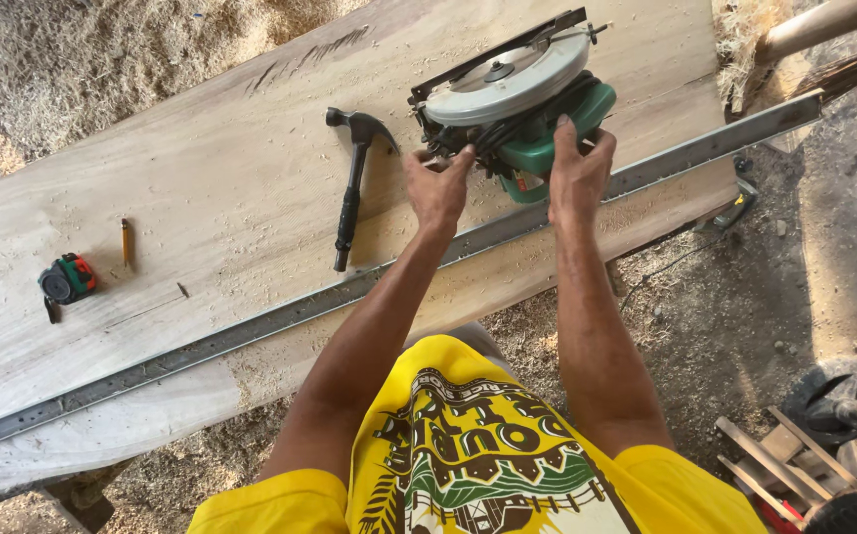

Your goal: The person holds a hammer and positions a long metal channel on a wooden plank, then measures the plank with a tape measure and marks it with a pencil. They hammer nails along the metal channel to fasten it to the wood, then pick up and position a circular saw on the plank.

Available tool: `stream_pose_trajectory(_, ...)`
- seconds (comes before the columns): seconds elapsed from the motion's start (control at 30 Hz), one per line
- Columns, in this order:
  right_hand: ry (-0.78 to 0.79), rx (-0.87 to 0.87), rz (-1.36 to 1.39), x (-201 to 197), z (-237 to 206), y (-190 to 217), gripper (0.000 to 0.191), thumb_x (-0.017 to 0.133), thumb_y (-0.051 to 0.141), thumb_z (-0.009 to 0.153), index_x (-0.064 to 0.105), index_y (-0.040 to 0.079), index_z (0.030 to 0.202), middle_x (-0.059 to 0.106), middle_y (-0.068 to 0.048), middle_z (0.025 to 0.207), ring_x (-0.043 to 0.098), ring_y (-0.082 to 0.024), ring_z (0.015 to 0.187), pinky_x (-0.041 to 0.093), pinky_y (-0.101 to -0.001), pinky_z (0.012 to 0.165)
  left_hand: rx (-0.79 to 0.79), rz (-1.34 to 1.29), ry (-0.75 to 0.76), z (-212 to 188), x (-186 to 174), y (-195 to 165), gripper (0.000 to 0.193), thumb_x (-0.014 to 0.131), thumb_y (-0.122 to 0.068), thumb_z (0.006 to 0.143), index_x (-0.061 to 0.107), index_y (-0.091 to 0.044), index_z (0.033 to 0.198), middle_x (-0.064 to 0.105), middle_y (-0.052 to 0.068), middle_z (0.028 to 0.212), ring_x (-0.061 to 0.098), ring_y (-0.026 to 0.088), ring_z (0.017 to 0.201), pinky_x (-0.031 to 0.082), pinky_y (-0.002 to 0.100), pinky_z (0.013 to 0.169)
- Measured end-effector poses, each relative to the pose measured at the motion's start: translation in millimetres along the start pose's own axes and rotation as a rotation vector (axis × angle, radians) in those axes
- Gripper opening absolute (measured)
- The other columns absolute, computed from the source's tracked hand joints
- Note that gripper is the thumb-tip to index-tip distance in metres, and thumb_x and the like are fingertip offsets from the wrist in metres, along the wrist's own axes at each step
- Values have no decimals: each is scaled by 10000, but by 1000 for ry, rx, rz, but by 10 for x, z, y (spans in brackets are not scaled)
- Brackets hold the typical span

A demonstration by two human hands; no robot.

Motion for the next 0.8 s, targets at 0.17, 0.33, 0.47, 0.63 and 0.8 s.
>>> stream_pose_trajectory(0.17, -171, -573, -653, 242, -413, 175, 721, 804, 383, 859, 460, 72, 1411, 345, -375, 1423, 384, -454, 1328, 483, -536, 1022, 384, 268, -94, 74, -5, -211, 526, 755, -266, 748, 549, 27, 1133, 575, 208, 1093, 587, 348, 1044, 487, 482, 917)
stream_pose_trajectory(0.33, -35, -889, -963, 599, -766, 121, 270, 764, 360, 999, 684, 250, 1232, 461, -91, 1425, 444, -266, 1382, 129, -686, 1198, 298, 367, -61, 119, -44, -225, 546, 696, -239, 734, 555, 17, 1195, 535, 226, 1150, 573, 410, 1062, 467, 517, 935)
stream_pose_trajectory(0.47, 21, -877, -949, 584, -712, 60, 314, 772, 355, 985, 717, 233, 1269, 460, -86, 1404, 433, -275, 1370, 65, -664, 1211, 452, 499, -38, 80, -113, -260, 370, 653, -221, 813, 654, 25, 1088, 612, 245, 1117, 629, 420, 1050, 510, 520, 935)
stream_pose_trajectory(0.63, 57, -874, -946, 590, -631, -59, 454, 841, 369, 861, 705, 242, 1275, 449, -112, 1387, 385, -290, 1362, 60, -674, 1180, 407, 515, 43, 216, -210, -382, 221, 599, -132, 838, 708, 12, 964, 727, 226, 901, 741, 329, 790, 600, 453, 750)
stream_pose_trajectory(0.8, 40, -997, -1005, 512, -609, -150, 536, 874, 269, 830, 732, 278, 1346, 421, -75, 1455, 354, -246, 1385, 59, -644, 1225, 0, 26, 173, 433, -337, -285, 135, 573, -21, 841, 699, 9, 881, 755, 219, 794, 750, 247, 627, 626, 392, 595)
Point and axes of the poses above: each hand's wrist, its own z-axis towards the middle knuckle, its own x-axis out of the palm, y = z × x, the point moved 2 cm from there along z, towards the middle knuckle
